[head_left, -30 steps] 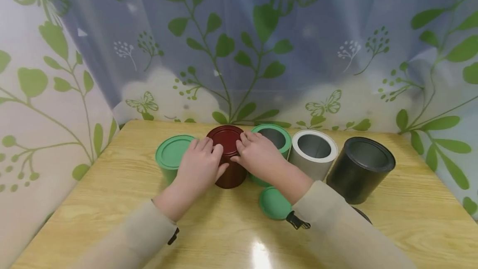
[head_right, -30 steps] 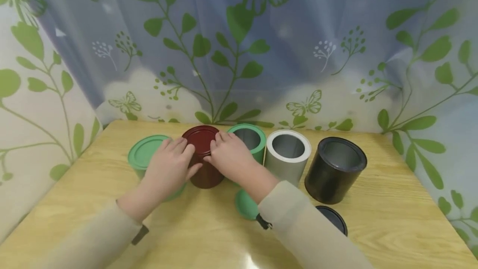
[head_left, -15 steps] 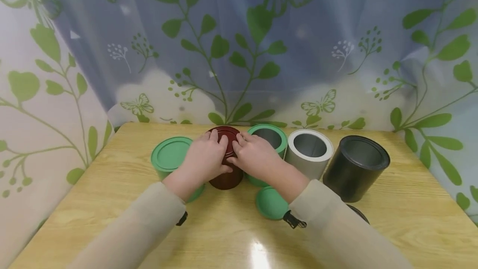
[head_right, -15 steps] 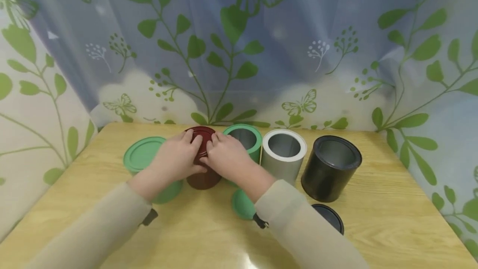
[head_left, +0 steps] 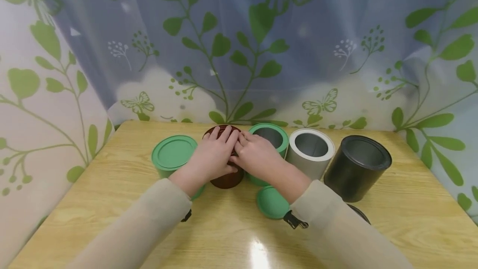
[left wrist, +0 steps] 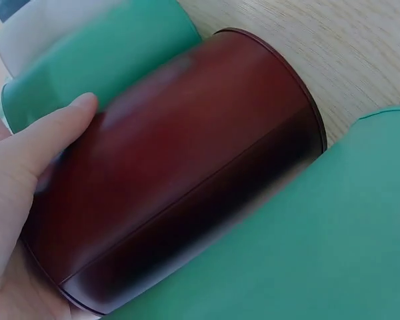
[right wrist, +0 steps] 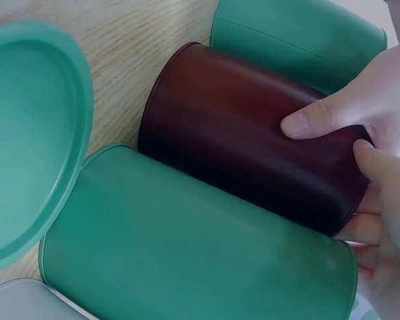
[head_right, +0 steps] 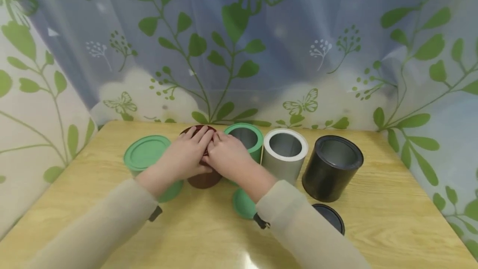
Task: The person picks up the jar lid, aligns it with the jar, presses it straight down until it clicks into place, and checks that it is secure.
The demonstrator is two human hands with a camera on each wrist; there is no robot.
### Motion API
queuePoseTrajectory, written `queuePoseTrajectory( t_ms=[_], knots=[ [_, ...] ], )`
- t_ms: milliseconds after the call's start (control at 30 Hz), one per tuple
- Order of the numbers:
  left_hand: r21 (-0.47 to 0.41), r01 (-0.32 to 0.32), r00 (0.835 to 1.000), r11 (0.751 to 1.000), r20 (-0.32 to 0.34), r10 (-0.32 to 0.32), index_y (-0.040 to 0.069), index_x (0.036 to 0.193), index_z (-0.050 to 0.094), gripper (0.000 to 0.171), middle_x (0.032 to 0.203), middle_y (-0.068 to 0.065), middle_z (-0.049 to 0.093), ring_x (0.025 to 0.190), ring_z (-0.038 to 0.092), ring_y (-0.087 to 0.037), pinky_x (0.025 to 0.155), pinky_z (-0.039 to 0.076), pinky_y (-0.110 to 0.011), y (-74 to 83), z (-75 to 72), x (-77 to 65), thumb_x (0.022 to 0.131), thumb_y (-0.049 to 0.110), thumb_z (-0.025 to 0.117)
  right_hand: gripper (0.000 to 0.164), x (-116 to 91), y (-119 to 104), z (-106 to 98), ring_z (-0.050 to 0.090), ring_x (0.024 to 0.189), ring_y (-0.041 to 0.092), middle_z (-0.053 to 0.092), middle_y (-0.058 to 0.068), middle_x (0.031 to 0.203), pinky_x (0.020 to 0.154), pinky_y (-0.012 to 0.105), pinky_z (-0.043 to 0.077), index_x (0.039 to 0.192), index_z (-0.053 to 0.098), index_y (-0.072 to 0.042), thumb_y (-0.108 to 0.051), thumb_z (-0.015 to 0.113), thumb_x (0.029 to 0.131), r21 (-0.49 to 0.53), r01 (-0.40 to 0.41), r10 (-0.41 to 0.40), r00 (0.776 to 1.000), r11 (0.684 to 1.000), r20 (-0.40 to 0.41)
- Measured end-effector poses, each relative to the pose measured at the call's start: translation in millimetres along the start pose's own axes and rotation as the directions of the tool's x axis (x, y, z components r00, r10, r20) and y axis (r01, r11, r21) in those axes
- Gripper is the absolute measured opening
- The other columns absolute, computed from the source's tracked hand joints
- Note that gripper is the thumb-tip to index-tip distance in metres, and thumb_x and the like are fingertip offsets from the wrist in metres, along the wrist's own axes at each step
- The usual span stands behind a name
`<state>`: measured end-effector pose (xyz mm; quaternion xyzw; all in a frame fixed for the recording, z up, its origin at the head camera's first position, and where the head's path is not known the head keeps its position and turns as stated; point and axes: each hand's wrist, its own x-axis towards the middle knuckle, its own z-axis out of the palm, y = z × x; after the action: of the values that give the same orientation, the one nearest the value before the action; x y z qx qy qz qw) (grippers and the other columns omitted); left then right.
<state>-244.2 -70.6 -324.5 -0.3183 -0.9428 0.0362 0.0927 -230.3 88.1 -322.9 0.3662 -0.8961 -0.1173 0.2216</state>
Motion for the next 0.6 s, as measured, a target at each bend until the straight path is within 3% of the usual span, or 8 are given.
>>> queuePoseTrajectory(
  t_ms=[133, 267, 367, 600],
  knots=[
    [0.015, 0.01, 1.0, 1.0, -0.022, -0.01, 0.005, 0.144, 0.033, 0.099, 0.142, -0.019, 0.038, 0.124, 0.039, -0.043, 0.098, 0.037, -0.052, 3.2, 1.3, 3.9, 0.07, 0.053, 0.076, 0.051, -3, 3, -1, 0.053, 0.117, 0.029, 0.058, 0.02, 0.123, 0.095, 0.033, 0.043, 0.123, 0.058, 0.004, -0.037, 0.057, 0.093, 0.017, 0.011, -0.011, 1.0, 1.0, 0.0],
    [0.034, -0.007, 0.999, 0.999, -0.05, 0.008, 0.003, 0.141, 0.038, 0.098, 0.138, -0.018, 0.042, 0.121, 0.043, -0.041, 0.096, 0.04, -0.049, 4.2, 1.0, 8.4, 0.068, 0.056, 0.076, 0.05, -6, 6, -9, 0.049, 0.121, 0.027, 0.054, 0.016, 0.13, 0.098, 0.037, 0.04, 0.128, 0.055, 0.0, -0.036, 0.055, 0.094, 0.048, -0.045, 0.038, 0.991, 0.998, 0.128],
    [0.04, -0.01, 0.997, 0.999, -0.07, 0.013, 0.004, 0.138, 0.041, 0.096, 0.135, -0.017, 0.044, 0.119, 0.045, -0.04, 0.096, 0.041, -0.047, 4.7, 2.0, 9.9, 0.066, 0.057, 0.077, 0.047, -8, 8, -15, 0.05, 0.12, 0.025, 0.054, 0.012, 0.13, 0.096, 0.038, 0.042, 0.128, 0.057, -0.003, -0.034, 0.057, 0.093, 0.047, -0.051, 0.042, 0.985, 0.998, 0.165],
    [0.035, 0.014, 0.995, 0.999, -0.095, -0.01, 0.007, 0.132, 0.046, 0.09, 0.128, -0.015, 0.048, 0.114, 0.049, -0.039, 0.089, 0.045, -0.05, 2.7, 1.2, 4.0, 0.063, 0.053, 0.081, 0.036, -4, 0, -8, 0.063, 0.098, 0.021, 0.067, 0.01, 0.107, 0.084, 0.033, 0.048, 0.108, 0.068, -0.001, -0.031, 0.066, 0.087, -0.017, 0.024, -0.025, 0.999, 1.0, -0.045]
  ],
)
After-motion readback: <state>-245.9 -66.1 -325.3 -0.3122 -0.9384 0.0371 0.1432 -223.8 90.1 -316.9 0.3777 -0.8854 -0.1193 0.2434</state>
